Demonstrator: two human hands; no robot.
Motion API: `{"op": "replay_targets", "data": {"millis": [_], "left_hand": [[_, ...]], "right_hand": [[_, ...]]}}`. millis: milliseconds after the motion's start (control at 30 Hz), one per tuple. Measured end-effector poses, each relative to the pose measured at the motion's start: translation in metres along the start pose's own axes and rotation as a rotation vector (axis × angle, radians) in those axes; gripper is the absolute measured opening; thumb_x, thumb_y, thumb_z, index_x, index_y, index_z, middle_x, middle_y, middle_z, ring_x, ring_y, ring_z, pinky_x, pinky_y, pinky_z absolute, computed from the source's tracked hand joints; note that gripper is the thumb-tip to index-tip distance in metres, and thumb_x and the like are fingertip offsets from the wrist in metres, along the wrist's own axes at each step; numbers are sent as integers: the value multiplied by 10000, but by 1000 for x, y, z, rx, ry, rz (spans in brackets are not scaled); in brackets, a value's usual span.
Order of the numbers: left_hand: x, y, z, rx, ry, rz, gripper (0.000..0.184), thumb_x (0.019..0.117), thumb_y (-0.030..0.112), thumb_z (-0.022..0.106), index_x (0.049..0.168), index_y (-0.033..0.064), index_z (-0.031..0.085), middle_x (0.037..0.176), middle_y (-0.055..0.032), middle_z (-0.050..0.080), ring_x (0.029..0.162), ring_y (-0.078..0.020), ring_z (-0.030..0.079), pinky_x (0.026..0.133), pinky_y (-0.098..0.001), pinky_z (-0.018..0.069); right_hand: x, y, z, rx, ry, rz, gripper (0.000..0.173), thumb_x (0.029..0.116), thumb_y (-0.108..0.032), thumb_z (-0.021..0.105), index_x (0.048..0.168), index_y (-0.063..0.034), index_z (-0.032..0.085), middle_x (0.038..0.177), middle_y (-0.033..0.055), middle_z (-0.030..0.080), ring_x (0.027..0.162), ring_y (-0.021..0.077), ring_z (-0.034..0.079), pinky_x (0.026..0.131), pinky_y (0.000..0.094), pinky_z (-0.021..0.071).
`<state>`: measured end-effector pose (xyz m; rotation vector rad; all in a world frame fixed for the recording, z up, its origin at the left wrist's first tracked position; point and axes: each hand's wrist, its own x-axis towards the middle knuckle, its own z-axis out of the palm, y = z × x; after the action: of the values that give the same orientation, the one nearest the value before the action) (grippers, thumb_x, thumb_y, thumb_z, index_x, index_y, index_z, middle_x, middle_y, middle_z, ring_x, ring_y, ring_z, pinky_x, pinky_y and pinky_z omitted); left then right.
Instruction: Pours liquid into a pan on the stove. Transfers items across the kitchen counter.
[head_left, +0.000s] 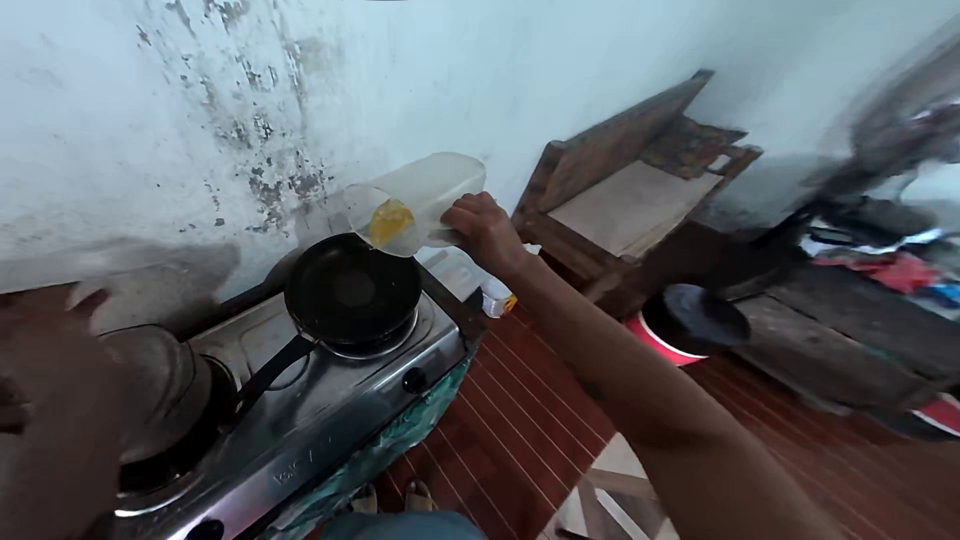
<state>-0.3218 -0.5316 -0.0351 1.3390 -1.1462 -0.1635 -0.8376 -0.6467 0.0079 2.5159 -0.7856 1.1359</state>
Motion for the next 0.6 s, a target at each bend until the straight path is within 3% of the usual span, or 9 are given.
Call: {"op": "replay_targets", "data": {"millis": [67, 133, 200, 233, 300, 400, 467, 533, 600], "left_hand": [[16, -56, -42, -154, 40, -175, 434, 1075, 260, 483, 1432, 13, 493, 1423, -112, 562, 1275, -204, 576, 1034, -386, 519], [27, -64, -54, -370, 253, -381, 405, 1058, 279, 517, 1403, 67, 523, 1370, -89, 607, 1254, -227, 598, 1024, -419, 527], [30, -69, -63, -472, 444, -401, 311, 1069, 167, 495, 1343, 25, 530, 1268, -112, 640, 1157, -238, 638, 956, -418, 558], [33, -93, -77, -524, 438, -358, 271, 1079, 125, 461, 1314, 4, 519, 1219, -109, 655, 1100, -213, 656, 918, -380, 569], [29, -133, -110, -626, 276, -294, 289, 1110, 97, 351, 1365, -17, 425, 1270, -80, 623, 1127, -140, 639, 965, -297, 541], [23, -74, -96, -473, 529, -555, 191, 1089, 97, 399, 1231, 33, 511, 1024, -19, 629, 881, -60, 633, 810, -201, 536], [11, -68, -103, -469, 376, -536, 276, 1103, 120, 382, 1342, -1, 452, 1138, -54, 608, 980, -91, 624, 889, -250, 537], [-7, -39, -80, -423, 333, -473, 329, 1117, 169, 356, 1389, 3, 436, 1211, -75, 622, 1023, -128, 644, 900, -293, 550], [-33, 18, -30, -397, 324, -438, 290, 1111, 152, 359, 1363, 34, 441, 1137, -36, 620, 970, -110, 646, 861, -288, 561]], "right_hand": [[-5, 2, 1, 23, -21, 12, 23, 871, 35, 698, 893, 30, 706, 802, 187, 679, 795, 364, 673, 768, 499, 512], [-7, 5, 5, 37, -42, 28, 28, 870, 37, 701, 898, 31, 706, 808, 188, 676, 800, 366, 670, 777, 504, 512], [-9, 6, 11, 28, -50, 43, 35, 865, 40, 707, 899, 30, 706, 813, 191, 680, 801, 369, 677, 779, 511, 519], [-10, 7, 15, 20, -58, 46, 37, 864, 41, 710, 899, 30, 706, 815, 193, 681, 800, 373, 678, 777, 515, 520], [-12, 8, 22, 10, -93, 34, 46, 864, 49, 711, 904, 26, 708, 820, 197, 681, 808, 384, 681, 782, 531, 521], [-17, 11, 32, -1, -146, -1, 64, 872, 57, 696, 925, 25, 711, 818, 200, 674, 809, 395, 676, 780, 548, 516], [-18, 13, 35, -21, -166, -27, 55, 887, 48, 685, 926, 17, 710, 808, 190, 669, 795, 385, 673, 763, 538, 515], [-19, 14, 37, -37, -177, -43, 37, 903, 41, 675, 914, 15, 698, 795, 187, 659, 779, 380, 668, 751, 531, 512], [-19, 14, 39, -48, -179, -53, 35, 917, 32, 663, 912, 13, 693, 794, 186, 656, 781, 379, 666, 756, 528, 510]]}}
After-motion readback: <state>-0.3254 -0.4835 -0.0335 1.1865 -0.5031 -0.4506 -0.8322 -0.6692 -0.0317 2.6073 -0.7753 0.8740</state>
